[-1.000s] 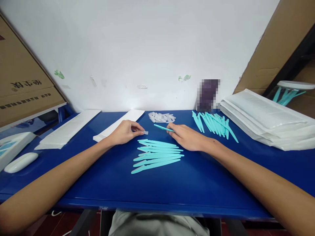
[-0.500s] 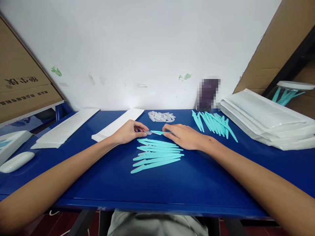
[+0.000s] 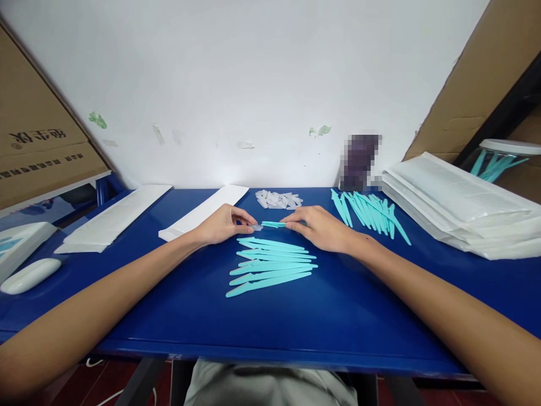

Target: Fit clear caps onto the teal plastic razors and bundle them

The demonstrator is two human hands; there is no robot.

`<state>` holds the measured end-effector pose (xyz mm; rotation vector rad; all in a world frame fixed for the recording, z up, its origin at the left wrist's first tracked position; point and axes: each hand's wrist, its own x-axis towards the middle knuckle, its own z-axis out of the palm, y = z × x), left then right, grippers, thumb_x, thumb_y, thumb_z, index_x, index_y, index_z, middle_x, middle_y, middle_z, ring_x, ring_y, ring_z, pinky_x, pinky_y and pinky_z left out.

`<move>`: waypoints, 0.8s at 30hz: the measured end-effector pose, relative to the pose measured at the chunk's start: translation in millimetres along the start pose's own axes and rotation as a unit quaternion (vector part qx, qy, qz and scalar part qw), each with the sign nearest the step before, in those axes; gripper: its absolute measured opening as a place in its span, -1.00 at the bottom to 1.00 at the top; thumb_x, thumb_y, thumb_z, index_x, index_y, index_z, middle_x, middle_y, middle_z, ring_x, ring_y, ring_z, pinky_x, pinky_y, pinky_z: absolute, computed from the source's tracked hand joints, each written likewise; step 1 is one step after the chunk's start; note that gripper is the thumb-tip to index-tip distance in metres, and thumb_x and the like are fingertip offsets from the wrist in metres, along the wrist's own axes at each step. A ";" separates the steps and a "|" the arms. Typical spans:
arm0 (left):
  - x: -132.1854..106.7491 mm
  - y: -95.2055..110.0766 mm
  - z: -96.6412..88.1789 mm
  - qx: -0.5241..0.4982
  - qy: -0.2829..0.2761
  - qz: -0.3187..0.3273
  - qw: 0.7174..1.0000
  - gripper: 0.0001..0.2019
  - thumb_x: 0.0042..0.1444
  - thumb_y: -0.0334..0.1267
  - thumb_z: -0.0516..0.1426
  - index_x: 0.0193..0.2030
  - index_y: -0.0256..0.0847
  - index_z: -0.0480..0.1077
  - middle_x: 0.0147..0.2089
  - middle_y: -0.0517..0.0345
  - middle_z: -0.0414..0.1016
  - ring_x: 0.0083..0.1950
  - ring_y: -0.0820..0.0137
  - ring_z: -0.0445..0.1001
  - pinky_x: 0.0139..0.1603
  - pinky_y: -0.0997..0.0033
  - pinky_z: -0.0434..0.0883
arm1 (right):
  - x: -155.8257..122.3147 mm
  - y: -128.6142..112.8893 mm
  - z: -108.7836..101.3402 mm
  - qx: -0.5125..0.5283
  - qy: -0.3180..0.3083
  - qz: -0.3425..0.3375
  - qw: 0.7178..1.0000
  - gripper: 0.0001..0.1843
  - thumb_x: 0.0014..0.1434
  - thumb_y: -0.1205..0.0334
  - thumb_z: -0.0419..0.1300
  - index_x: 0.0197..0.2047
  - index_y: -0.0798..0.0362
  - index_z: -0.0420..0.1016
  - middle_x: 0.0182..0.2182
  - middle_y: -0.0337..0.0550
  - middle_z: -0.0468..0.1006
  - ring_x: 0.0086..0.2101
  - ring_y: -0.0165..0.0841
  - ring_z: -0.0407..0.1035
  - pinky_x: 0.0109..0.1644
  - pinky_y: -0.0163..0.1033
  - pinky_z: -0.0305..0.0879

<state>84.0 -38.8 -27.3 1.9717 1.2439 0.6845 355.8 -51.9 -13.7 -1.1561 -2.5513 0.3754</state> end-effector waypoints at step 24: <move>2.1 1.6 -0.3 -0.018 -0.003 -0.027 0.999 -0.81 -0.05 -0.34 0.35 -0.24 -0.28 0.63 -0.33 0.07 0.63 -0.32 0.37 0.52 -0.26 0.40 0.43 | 4.7 -0.2 6.8 -0.046 0.012 -0.023 0.999 -0.54 0.39 0.01 0.01 0.11 0.01 0.61 -0.20 0.00 0.59 -0.22 -0.20 0.46 -0.18 -0.15 0.35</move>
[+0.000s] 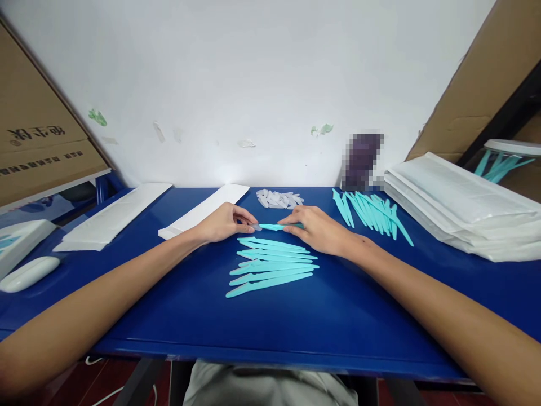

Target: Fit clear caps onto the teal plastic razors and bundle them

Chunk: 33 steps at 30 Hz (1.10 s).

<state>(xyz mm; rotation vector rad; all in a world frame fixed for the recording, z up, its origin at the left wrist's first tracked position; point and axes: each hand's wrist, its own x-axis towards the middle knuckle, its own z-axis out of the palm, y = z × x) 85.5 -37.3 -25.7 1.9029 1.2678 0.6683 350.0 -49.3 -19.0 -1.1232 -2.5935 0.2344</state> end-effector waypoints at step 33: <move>-7.4 2.2 -15.6 0.424 0.017 0.215 0.879 -0.65 0.46 -0.07 -0.16 -0.01 -0.18 0.36 -0.09 0.00 0.50 -0.06 0.20 0.46 -0.10 0.28 0.30 | -2.5 -5.0 8.0 -0.044 0.017 -0.013 0.999 -0.54 0.41 0.03 -0.07 0.03 0.10 0.57 -0.12 0.08 0.55 -0.17 -0.17 0.45 -0.12 -0.09 0.36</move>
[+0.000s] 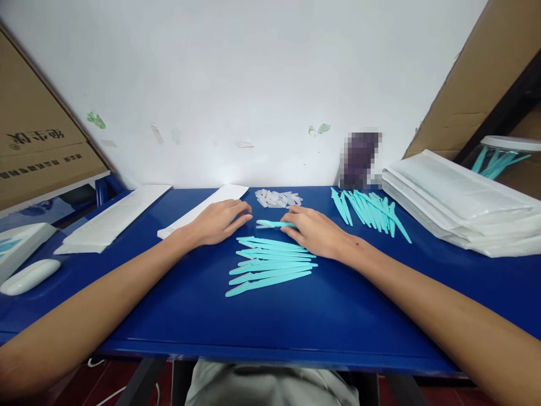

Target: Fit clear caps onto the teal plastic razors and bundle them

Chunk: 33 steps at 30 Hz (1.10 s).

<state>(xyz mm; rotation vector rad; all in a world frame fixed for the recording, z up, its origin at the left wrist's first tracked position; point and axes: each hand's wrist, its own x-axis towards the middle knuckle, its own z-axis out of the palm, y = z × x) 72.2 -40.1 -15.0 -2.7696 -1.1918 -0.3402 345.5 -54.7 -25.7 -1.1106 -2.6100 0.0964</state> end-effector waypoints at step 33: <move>-4.5 -15.2 11.6 -0.001 -0.023 -0.053 0.998 -0.66 0.40 -0.11 -0.11 0.07 -0.17 0.41 -0.04 -0.04 0.44 -0.05 0.16 0.46 -0.09 0.23 0.34 | -11.3 -25.5 -19.0 -0.039 -0.096 -0.041 0.994 -0.57 0.39 0.06 -0.02 -0.23 0.02 0.64 -0.34 -0.09 0.65 -0.39 -0.26 0.40 -0.05 -0.01 0.16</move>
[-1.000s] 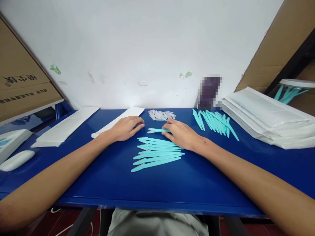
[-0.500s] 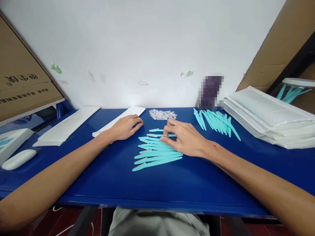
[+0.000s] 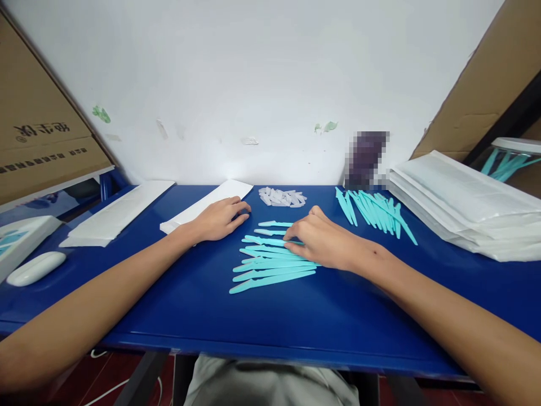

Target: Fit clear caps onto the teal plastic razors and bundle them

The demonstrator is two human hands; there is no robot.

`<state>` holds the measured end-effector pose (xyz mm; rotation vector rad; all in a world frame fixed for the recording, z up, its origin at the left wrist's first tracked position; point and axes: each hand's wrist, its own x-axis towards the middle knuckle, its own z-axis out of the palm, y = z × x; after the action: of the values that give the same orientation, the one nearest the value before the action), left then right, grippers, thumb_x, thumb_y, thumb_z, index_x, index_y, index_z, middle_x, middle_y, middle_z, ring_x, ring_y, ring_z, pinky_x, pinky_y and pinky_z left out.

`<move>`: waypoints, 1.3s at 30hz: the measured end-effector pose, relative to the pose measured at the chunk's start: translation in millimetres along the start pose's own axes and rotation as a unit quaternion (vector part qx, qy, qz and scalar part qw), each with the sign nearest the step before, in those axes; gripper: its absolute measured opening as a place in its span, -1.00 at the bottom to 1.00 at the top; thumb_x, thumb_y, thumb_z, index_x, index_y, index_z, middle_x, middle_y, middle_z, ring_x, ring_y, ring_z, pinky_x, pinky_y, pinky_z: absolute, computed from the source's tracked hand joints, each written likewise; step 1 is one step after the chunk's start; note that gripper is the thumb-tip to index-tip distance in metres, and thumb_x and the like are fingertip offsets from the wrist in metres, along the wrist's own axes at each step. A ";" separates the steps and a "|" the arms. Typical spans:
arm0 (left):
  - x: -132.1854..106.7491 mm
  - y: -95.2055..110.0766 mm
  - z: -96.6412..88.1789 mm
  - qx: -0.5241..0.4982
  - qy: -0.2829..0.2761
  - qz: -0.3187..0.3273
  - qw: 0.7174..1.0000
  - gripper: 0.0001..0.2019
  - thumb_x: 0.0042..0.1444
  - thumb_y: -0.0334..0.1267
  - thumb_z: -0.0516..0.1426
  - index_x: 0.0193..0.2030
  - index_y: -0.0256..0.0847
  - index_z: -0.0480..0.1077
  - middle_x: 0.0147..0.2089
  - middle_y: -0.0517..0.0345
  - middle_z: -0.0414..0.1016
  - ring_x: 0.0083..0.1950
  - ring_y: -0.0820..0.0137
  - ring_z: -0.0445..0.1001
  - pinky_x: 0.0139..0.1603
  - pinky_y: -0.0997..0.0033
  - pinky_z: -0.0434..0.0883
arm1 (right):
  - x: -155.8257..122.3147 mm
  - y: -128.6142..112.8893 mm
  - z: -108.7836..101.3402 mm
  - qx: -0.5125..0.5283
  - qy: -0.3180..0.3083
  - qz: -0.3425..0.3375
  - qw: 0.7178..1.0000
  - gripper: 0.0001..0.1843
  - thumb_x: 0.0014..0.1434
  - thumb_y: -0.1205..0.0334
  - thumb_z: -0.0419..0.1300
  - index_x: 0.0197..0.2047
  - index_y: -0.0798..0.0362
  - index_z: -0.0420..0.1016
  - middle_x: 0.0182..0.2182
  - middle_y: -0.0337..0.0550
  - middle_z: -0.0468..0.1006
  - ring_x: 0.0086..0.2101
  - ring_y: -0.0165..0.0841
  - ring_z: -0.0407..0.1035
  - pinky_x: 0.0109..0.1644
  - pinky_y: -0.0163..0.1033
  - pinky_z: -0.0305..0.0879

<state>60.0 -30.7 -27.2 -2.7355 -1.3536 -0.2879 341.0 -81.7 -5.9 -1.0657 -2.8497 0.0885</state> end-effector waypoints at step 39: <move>50.4 10.6 8.6 0.160 0.020 0.045 0.986 -0.60 0.35 -0.35 -0.06 0.25 -0.13 0.39 0.19 -0.19 0.31 0.15 0.04 0.37 0.00 0.11 0.38 | -5.1 -3.2 -5.4 -0.168 -0.071 0.034 0.983 -0.71 0.32 0.32 0.03 -0.34 0.08 0.54 -0.44 -0.04 0.60 -0.46 -0.28 0.47 -0.43 -0.23 -0.01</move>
<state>99.4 3.4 -25.4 -2.4996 -1.1489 -0.1076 343.3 -87.3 -0.7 -1.2627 -3.0281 -0.3364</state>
